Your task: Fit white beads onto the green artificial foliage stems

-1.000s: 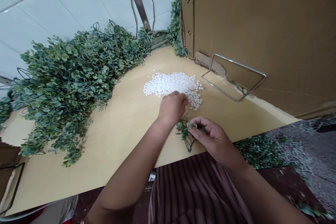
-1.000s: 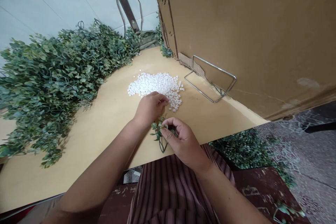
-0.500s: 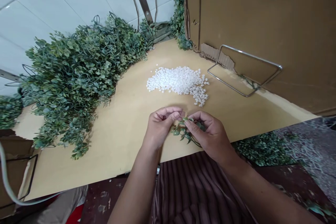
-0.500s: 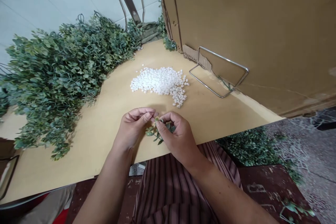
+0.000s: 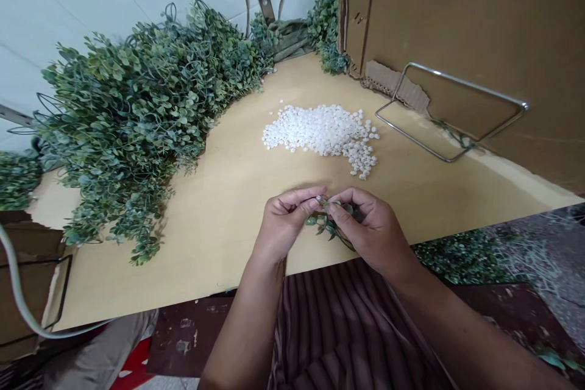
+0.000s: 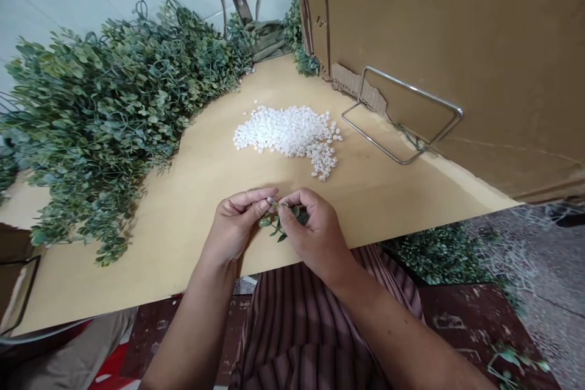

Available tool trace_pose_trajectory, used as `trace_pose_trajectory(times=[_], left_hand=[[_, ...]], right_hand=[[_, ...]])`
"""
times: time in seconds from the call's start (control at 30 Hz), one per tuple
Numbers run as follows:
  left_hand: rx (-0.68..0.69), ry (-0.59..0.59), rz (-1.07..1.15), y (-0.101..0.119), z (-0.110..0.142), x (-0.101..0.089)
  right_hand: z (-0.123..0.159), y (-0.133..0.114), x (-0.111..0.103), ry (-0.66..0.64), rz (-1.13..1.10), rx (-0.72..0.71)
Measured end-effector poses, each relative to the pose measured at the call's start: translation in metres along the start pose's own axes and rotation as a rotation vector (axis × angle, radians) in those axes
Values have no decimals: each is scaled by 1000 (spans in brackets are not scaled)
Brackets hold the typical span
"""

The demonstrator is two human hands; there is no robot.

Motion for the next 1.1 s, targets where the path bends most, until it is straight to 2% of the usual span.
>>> trace_pose_trajectory(times=[0.13, 0.23, 0.4, 0.5, 0.7, 0.97, 1.1], left_hand=[[-13, 48, 0, 1, -1, 0], [36, 59, -28, 2, 0, -1], [171, -46, -129, 6, 2, 1], [193, -93, -140, 8, 2, 2], [161, -68, -116, 6, 1, 1], [249, -137, -152, 10, 3, 1], [253, -107, -196, 10, 2, -1]], right_hand=[[1, 1, -1, 38, 16, -12], [3, 1, -1, 58, 8, -41], [4, -1, -1, 78, 38, -94], [6, -3, -1, 98, 51, -127], [6, -2, -1, 122, 69, -136], [7, 1, -2, 129, 46, -124], [8, 1, -3, 123, 41, -138]])
Point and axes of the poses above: each hand's wrist, its own z-axis away from the middle knuckle, its own x-axis out of the palm, y = z × x, the point moved 4 cm from there along -z, towards the middle knuckle, and after that the axes turned 15 degrees about x, right-handed, at the moved point
